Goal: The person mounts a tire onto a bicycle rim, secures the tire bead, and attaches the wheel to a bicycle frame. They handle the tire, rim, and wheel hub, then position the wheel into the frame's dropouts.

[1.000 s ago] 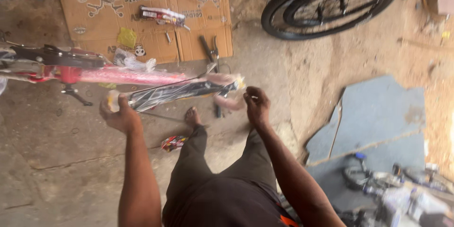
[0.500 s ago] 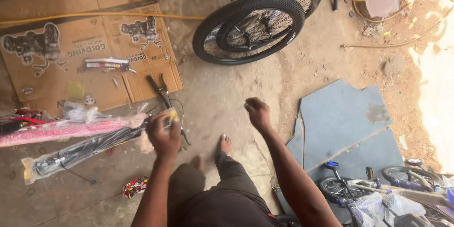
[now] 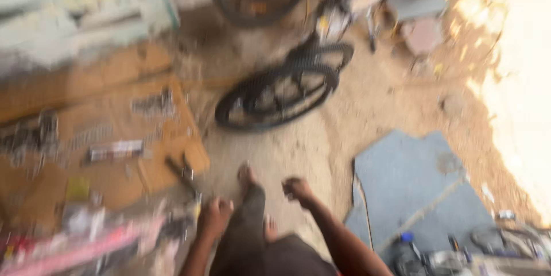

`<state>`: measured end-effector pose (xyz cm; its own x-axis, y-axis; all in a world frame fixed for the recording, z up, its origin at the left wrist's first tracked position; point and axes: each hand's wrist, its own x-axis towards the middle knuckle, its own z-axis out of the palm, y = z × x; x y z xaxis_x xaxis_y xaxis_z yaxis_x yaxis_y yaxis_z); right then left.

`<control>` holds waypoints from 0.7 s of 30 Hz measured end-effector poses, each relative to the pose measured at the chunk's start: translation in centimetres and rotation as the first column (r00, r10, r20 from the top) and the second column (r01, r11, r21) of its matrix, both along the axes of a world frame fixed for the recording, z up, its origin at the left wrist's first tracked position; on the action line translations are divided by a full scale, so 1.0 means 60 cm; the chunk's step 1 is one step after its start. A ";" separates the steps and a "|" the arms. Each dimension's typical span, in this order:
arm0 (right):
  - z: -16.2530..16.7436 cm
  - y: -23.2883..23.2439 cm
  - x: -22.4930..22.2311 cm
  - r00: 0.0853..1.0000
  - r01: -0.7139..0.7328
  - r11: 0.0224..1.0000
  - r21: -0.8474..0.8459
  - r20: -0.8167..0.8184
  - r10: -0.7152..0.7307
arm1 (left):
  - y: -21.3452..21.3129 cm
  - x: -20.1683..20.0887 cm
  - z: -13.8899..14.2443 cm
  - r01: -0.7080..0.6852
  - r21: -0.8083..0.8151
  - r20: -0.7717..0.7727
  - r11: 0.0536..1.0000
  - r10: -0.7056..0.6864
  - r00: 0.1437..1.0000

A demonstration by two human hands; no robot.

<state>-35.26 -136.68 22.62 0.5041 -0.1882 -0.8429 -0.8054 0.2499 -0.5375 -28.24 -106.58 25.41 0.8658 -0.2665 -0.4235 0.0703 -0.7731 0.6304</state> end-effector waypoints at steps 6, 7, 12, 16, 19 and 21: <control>0.026 -0.101 0.271 0.861 0.493 0.864 0.108 0.085 -0.502 | -0.094 0.128 0.016 0.063 -0.053 -0.047 0.997 -0.066 0.997; 0.029 -0.117 0.319 0.826 0.542 0.829 0.137 0.093 -0.556 | -0.112 0.143 0.018 0.046 -0.090 -0.029 0.995 -0.049 0.998; 0.047 -0.174 0.527 0.675 0.687 0.671 0.280 0.097 -0.732 | -0.136 0.157 -0.001 -0.058 -0.136 0.017 0.989 0.061 0.998; 0.034 -0.196 0.625 0.528 0.837 0.511 0.195 -0.045 -0.848 | -0.100 0.145 -0.052 -0.245 0.040 -0.034 0.969 0.246 0.969; 0.005 -0.217 0.643 0.390 0.913 0.374 0.164 -0.081 -0.917 | -0.074 0.129 -0.082 -0.254 0.202 -0.258 0.946 0.301 0.918; -0.016 -0.226 0.657 0.385 0.909 0.371 0.188 -0.043 -0.922 | -0.065 0.121 -0.100 -0.259 0.227 -0.319 0.939 0.323 0.891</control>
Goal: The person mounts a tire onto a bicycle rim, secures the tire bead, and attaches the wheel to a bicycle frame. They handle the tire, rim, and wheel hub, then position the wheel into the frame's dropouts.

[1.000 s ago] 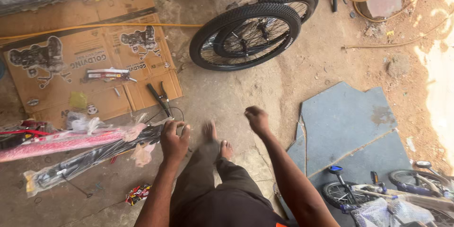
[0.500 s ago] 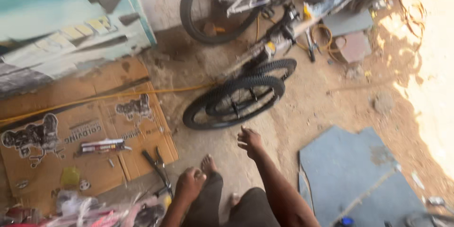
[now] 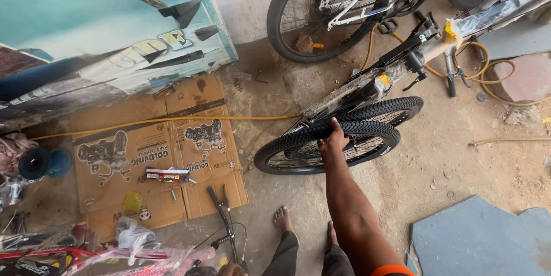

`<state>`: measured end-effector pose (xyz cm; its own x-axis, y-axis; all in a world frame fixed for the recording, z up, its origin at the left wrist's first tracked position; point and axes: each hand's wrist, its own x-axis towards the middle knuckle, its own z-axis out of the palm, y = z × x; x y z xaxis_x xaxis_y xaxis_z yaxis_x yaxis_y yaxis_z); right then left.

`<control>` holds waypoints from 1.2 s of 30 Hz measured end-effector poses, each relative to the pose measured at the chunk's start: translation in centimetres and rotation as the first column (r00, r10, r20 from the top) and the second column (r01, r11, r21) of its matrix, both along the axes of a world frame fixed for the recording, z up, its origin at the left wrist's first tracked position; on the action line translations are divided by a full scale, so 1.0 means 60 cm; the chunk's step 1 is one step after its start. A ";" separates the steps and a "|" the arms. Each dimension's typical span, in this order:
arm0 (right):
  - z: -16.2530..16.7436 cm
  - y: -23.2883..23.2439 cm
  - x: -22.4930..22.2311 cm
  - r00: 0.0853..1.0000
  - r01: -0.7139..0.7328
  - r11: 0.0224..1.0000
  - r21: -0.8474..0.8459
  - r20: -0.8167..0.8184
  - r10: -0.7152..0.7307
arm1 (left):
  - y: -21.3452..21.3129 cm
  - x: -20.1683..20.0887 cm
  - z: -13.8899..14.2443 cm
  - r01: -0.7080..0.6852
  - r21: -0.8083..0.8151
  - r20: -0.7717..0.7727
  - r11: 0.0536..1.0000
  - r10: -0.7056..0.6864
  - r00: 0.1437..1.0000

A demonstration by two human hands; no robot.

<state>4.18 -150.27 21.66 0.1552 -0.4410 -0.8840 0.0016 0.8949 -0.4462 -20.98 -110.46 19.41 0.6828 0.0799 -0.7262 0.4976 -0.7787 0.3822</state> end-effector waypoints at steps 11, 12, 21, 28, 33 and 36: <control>-0.027 0.004 -0.126 0.985 0.030 0.996 -0.081 0.173 -0.016 | -0.054 0.045 0.016 0.012 -0.057 -0.060 0.998 -0.015 0.998; -0.026 -0.005 -0.144 0.976 -0.021 0.999 -0.032 0.218 0.027 | -0.060 0.045 0.017 0.014 -0.059 -0.057 0.998 -0.018 0.998; 0.016 -0.037 -0.338 0.885 -0.097 0.995 0.019 0.458 0.078 | -0.097 0.037 0.052 -0.115 -0.357 0.244 0.927 0.212 0.946; 0.343 0.005 -0.403 0.679 -0.416 0.894 -0.168 0.596 0.428 | -0.192 0.187 0.147 -0.099 -0.538 0.343 0.837 0.324 0.882; 0.599 0.026 -0.418 0.165 -0.562 0.702 -0.438 0.772 0.614 | -0.297 0.206 0.238 0.230 -0.698 0.157 0.678 -0.169 0.973; 0.673 0.033 -0.459 -0.032 -0.555 0.621 -0.554 0.760 0.649 | -0.357 0.183 0.307 0.389 -0.727 0.307 0.566 -0.240 0.921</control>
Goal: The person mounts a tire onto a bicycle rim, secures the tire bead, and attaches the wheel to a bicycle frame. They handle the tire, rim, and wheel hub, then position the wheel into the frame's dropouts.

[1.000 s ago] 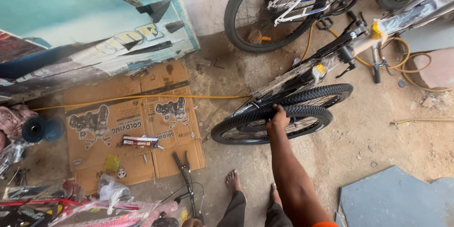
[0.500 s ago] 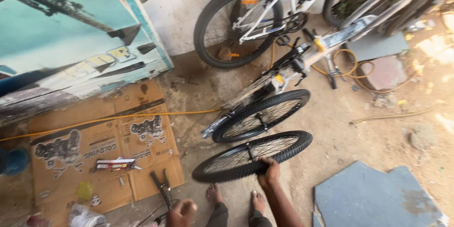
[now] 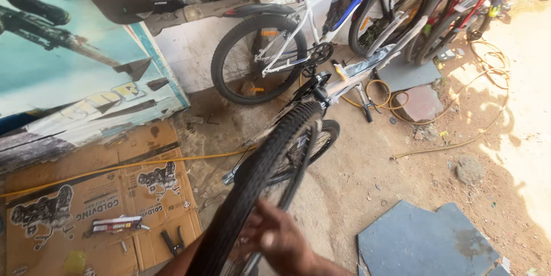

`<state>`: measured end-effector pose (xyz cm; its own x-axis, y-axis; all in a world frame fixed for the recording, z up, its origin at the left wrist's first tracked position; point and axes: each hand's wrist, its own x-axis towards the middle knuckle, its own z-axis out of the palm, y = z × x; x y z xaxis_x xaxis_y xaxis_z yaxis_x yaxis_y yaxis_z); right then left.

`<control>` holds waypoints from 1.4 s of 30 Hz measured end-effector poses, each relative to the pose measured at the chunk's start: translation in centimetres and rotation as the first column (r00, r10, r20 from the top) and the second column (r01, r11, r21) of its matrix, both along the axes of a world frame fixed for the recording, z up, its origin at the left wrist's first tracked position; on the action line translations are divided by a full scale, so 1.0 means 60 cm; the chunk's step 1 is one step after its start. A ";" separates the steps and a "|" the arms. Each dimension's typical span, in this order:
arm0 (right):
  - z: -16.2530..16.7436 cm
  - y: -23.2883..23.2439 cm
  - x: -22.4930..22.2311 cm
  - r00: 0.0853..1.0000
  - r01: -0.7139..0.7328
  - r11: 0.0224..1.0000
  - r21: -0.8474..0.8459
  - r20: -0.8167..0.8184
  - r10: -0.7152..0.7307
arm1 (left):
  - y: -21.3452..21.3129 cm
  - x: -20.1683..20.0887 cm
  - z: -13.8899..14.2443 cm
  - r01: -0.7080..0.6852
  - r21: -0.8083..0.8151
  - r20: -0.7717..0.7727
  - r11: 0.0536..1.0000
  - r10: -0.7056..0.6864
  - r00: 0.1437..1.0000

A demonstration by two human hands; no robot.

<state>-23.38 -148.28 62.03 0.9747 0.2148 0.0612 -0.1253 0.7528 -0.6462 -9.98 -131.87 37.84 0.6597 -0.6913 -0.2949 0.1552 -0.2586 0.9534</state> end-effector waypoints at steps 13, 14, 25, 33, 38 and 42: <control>-0.236 -0.115 -0.005 0.935 0.264 0.564 -0.782 0.065 -0.347 | -0.055 -0.061 0.046 -0.609 -0.135 -0.211 0.782 0.578 0.788; -0.267 -0.119 0.002 0.922 0.137 0.287 -0.948 0.016 -0.388 | -0.054 -0.071 0.035 -0.625 -0.153 -0.236 0.766 0.585 0.776; -0.404 -0.192 0.006 0.924 -0.167 0.718 -0.675 -0.361 -0.125 | -0.127 -0.040 0.009 -0.622 -0.214 -0.174 0.754 0.597 0.783; -0.473 -0.147 -0.046 0.934 -0.023 0.982 0.186 -0.346 0.087 | -0.111 -0.053 -0.015 -0.604 -0.137 -0.238 0.785 0.566 0.789; -0.468 -0.111 -0.073 0.965 0.220 0.697 -0.682 0.051 -0.256 | -0.074 -0.088 -0.054 -0.664 -0.091 -0.433 0.742 0.571 0.697; -0.431 -0.091 -0.088 0.874 0.027 0.710 -0.704 -0.328 -0.358 | -0.035 -0.121 -0.066 -0.859 -0.010 -0.670 0.512 0.634 0.386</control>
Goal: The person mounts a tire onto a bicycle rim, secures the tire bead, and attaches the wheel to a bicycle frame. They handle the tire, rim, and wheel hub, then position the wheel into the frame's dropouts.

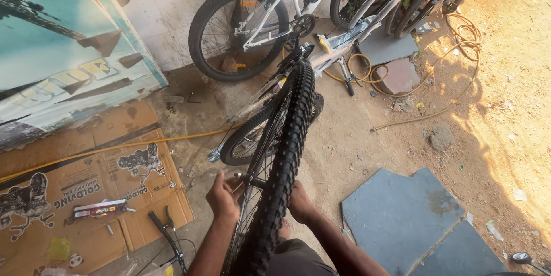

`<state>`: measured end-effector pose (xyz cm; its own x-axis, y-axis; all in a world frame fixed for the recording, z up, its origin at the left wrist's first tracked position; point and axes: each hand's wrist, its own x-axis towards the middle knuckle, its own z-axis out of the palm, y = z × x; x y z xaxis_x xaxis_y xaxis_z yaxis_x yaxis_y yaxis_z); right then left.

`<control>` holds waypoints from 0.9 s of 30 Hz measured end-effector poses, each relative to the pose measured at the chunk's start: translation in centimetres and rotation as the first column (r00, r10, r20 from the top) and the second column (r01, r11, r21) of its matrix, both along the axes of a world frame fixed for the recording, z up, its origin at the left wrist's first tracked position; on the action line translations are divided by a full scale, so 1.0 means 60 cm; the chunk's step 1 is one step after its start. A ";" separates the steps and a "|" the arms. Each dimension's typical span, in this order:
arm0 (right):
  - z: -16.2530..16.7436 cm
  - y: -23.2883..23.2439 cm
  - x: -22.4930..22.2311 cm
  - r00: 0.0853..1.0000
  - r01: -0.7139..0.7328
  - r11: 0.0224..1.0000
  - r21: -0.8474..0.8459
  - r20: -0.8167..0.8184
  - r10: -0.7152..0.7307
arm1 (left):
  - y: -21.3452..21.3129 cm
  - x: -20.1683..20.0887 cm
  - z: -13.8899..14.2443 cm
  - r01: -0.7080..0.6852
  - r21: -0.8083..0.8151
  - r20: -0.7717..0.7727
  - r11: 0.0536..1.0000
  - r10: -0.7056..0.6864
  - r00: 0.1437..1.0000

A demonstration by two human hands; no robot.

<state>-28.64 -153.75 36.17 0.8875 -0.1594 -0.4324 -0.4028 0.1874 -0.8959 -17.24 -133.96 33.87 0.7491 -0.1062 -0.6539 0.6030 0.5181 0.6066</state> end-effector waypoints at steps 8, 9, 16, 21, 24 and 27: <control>-0.015 0.007 -0.004 0.991 0.044 0.996 0.073 -0.131 -0.034 | -0.063 0.043 0.039 0.209 0.438 0.300 0.874 -0.362 0.882; -0.020 0.005 -0.006 0.989 0.060 0.996 0.071 -0.141 -0.049 | -0.074 0.053 0.045 0.214 0.279 0.357 0.936 -0.308 0.882; -0.028 0.010 -0.051 0.962 -0.001 0.981 -0.193 0.268 0.054 | -0.024 0.005 0.065 0.352 0.257 0.123 0.900 -0.392 0.912; -0.027 0.019 -0.047 0.979 0.102 0.991 0.083 -0.188 -0.085 | -0.063 0.033 0.051 0.231 0.525 0.238 0.819 -0.402 0.884; -0.030 0.017 -0.042 0.987 0.128 0.991 0.038 -0.101 -0.124 | -0.066 0.034 0.047 0.216 0.001 0.153 0.976 -0.214 0.965; -0.033 0.015 -0.047 0.988 0.155 0.987 -0.042 0.004 -0.155 | -0.058 0.008 0.050 0.333 0.336 0.142 0.881 -0.397 0.907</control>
<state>-31.48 -152.83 34.22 0.8510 -0.3126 -0.4220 -0.3715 0.2096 -0.9044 -16.76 -137.44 36.88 0.8130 -0.2227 -0.5380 0.5624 0.0609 0.8246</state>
